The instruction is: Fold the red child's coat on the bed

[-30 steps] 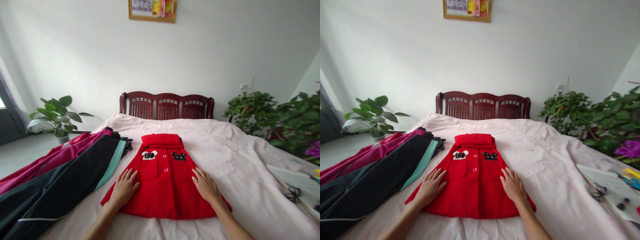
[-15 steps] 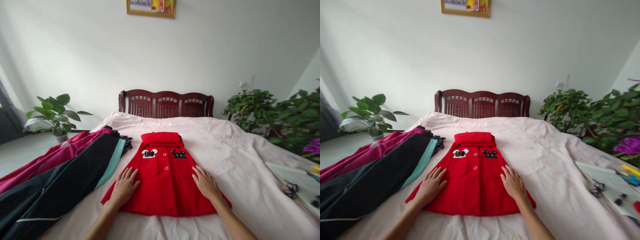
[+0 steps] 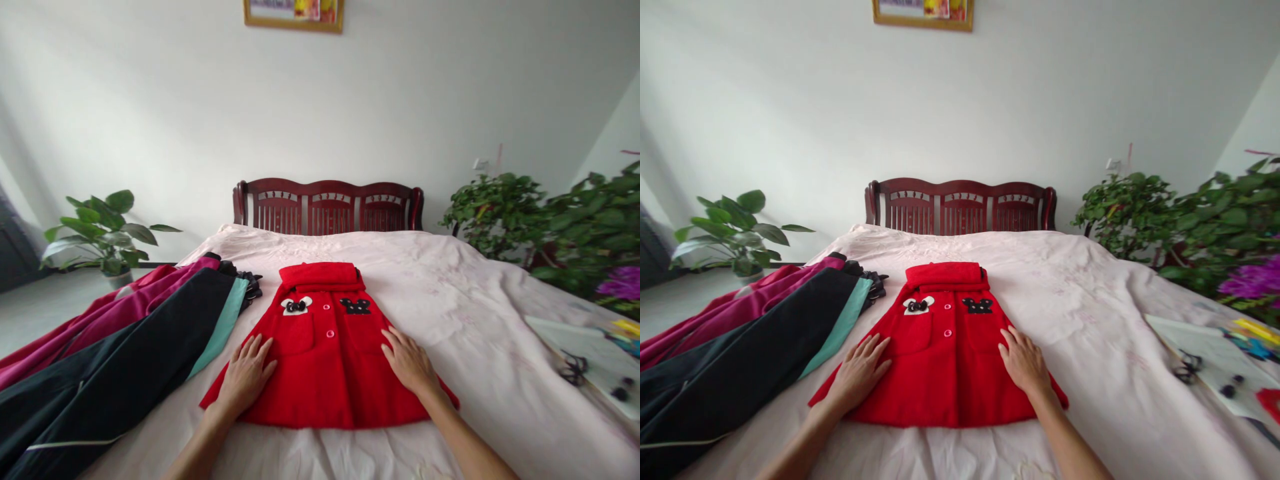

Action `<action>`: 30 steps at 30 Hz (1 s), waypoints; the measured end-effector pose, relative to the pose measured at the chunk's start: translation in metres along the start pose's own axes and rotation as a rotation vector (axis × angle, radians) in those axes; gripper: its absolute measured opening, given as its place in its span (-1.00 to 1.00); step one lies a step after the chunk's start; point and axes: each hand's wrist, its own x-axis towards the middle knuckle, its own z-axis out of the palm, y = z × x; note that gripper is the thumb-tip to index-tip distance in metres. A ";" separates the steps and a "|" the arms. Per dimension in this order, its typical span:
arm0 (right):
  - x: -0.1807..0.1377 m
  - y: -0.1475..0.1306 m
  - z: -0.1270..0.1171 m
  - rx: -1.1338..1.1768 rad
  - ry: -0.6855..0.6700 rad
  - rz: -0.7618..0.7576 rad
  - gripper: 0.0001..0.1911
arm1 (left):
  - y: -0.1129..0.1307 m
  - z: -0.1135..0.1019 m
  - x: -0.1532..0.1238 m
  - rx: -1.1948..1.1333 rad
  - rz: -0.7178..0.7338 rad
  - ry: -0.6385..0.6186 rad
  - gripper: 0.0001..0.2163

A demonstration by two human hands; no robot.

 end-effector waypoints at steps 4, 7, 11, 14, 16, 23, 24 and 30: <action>0.000 -0.001 0.000 -0.006 0.004 -0.005 -0.47 | 0.001 -0.003 0.000 -0.004 -0.013 -0.012 -0.47; -0.001 -0.001 0.000 -0.016 0.004 -0.002 -0.47 | 0.003 -0.005 -0.001 -0.007 -0.025 -0.020 -0.47; -0.002 0.000 0.002 -0.029 -0.003 -0.002 -0.46 | 0.004 -0.008 -0.002 -0.004 -0.044 -0.036 -0.47; -0.002 0.000 0.005 -0.032 -0.018 0.005 -0.45 | 0.004 -0.012 -0.004 0.004 -0.082 -0.057 -0.48; -0.002 0.002 0.006 -0.025 -0.034 0.011 -0.46 | -0.001 -0.013 -0.005 0.009 -0.139 -0.074 -0.47; 0.005 0.053 0.003 0.173 -0.192 0.180 -0.40 | -0.067 0.001 -0.021 -0.118 -0.306 -0.094 -0.41; 0.007 0.063 0.002 0.230 -0.227 0.201 -0.40 | -0.077 0.003 -0.023 -0.162 -0.320 -0.080 -0.40; 0.011 0.086 -0.012 0.934 -0.485 0.217 -0.48 | -0.101 -0.009 -0.027 -0.869 -0.585 -0.192 -0.40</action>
